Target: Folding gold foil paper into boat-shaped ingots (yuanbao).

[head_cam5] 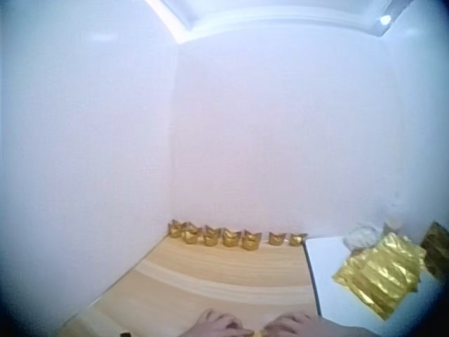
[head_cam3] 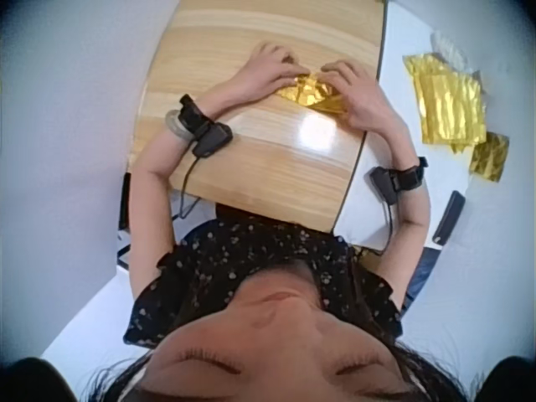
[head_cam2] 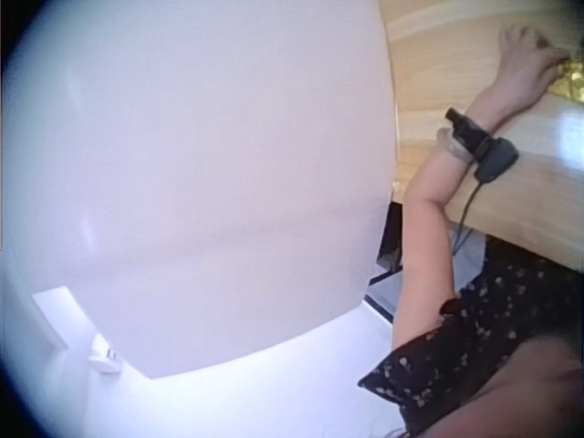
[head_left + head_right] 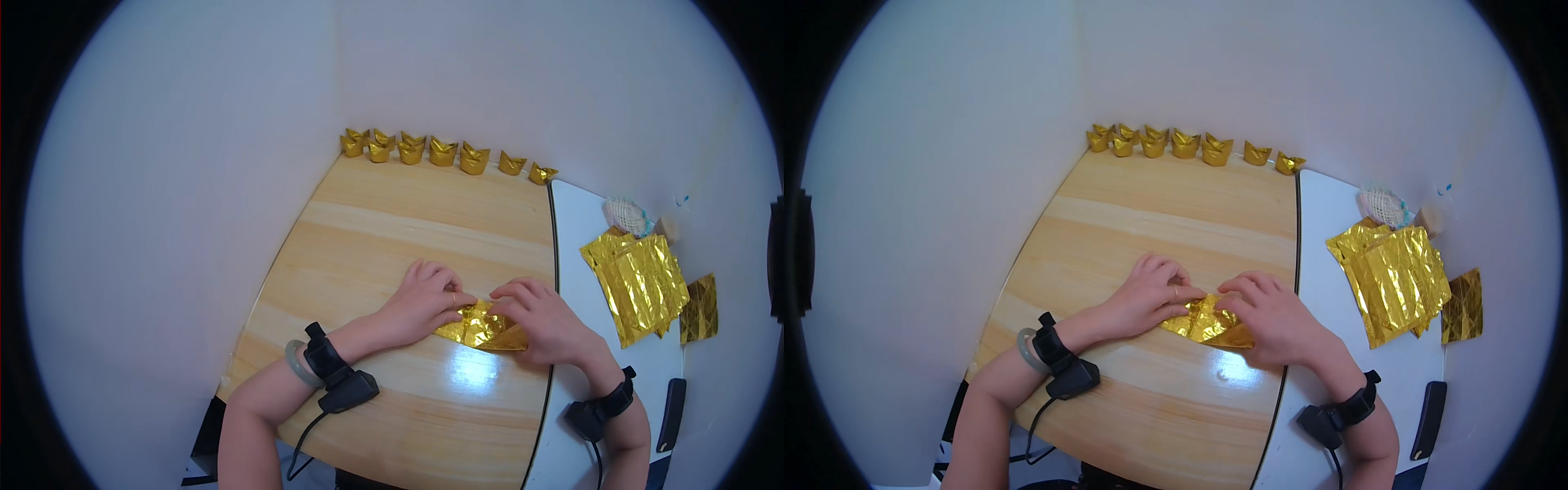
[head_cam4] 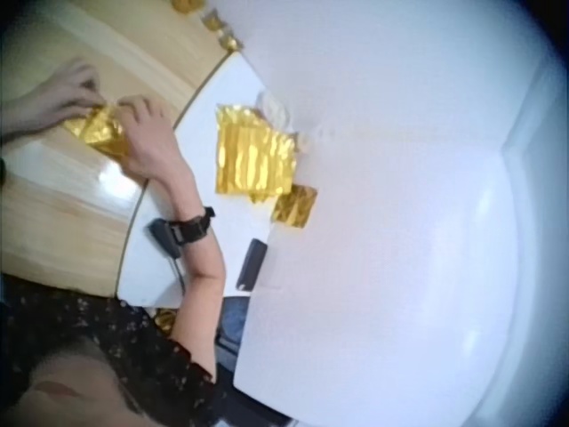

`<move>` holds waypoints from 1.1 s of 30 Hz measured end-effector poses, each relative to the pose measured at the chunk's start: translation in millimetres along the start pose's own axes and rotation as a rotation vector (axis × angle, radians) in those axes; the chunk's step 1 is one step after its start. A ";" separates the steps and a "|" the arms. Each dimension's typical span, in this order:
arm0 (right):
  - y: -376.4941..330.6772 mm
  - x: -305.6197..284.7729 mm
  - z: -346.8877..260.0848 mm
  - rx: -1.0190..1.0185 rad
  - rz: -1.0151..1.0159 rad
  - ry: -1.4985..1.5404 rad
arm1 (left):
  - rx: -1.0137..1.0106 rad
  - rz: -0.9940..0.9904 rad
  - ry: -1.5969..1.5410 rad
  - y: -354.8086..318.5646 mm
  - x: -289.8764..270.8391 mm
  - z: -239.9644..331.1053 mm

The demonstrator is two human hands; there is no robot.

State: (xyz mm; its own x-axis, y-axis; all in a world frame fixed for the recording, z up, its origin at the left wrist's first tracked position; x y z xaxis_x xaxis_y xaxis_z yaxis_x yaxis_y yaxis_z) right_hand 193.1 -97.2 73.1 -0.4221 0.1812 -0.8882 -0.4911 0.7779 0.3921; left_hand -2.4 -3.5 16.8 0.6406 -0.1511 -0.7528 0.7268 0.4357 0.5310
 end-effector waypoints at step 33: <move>-8.7 9.5 23.2 0.549 0.252 0.280 | -0.102 0.078 -0.272 1.1 -6.7 -2.3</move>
State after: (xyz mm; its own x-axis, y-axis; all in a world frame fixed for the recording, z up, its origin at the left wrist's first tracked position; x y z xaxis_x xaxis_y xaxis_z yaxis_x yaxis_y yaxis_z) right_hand 211.0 -88.3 55.7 -0.6915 0.2925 -0.6605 0.0769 0.9390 0.3353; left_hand -6.4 0.0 21.5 0.7461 -0.3398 -0.5726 0.6533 0.5399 0.5308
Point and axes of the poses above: each hand's wrist, its own y-axis towards the middle knuckle, its own x-axis out of the palm, z = x × y, the point moved 2 cm from there along y, towards the middle knuckle, and after that the axes turned 13 degrees about z, right-handed, at the moved point
